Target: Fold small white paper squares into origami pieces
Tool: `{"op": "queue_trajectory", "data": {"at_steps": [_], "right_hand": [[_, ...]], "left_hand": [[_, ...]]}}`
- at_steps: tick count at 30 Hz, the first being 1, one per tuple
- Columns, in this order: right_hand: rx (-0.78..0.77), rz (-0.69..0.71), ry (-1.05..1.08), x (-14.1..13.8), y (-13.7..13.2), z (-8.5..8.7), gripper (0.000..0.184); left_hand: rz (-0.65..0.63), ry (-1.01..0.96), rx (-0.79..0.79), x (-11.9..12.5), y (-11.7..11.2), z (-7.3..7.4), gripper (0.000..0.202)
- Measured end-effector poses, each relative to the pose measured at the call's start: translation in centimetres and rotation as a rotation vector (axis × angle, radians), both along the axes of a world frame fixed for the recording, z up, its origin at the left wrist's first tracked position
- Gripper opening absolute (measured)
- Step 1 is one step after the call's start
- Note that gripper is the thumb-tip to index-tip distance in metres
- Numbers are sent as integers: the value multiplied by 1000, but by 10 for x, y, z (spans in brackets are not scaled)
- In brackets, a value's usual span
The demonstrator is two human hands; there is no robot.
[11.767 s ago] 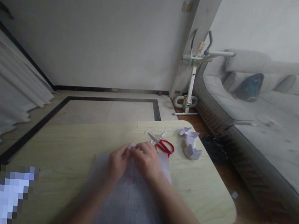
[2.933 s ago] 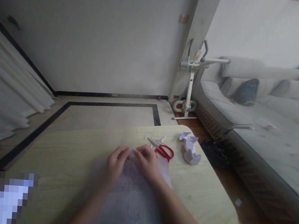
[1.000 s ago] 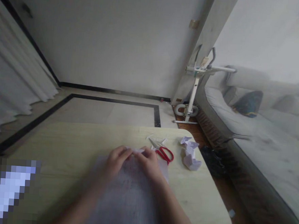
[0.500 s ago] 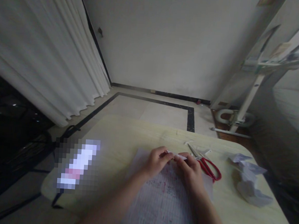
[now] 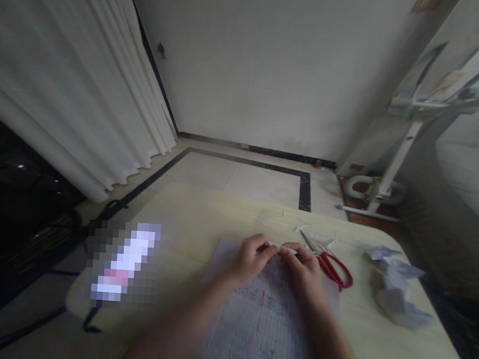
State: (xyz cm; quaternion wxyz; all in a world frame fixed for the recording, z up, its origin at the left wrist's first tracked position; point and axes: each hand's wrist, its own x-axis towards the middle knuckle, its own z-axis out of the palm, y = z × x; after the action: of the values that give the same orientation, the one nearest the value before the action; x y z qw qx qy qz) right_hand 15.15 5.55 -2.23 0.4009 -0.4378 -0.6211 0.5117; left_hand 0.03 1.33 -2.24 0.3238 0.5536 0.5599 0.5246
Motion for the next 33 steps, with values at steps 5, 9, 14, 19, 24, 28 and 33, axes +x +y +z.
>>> {"op": "queue_trajectory", "data": {"at_steps": [5,9,14,19,24,28,33], "right_hand": [[-95,83,4,1,3,8,31],[-55,86,-34,1,3,12,26],[67,194,-99,2,4,24,20],[204,279,-256,13,-2,43,21],[298,195,-407,23,-7,47,19],[322,130,-436,50,-1,47,23],[323,-189,-454,140,16,58,27]], "left_hand": [[99,20,17,0,3,-6,31],[68,74,50,0,0,-6,30],[16,106,85,-5,-2,-6,26],[-106,164,89,-6,-2,-4,31],[-174,174,75,-1,-3,-5,35],[-227,155,71,-3,-3,-9,36],[-87,70,19,-11,-2,-11,41]]}}
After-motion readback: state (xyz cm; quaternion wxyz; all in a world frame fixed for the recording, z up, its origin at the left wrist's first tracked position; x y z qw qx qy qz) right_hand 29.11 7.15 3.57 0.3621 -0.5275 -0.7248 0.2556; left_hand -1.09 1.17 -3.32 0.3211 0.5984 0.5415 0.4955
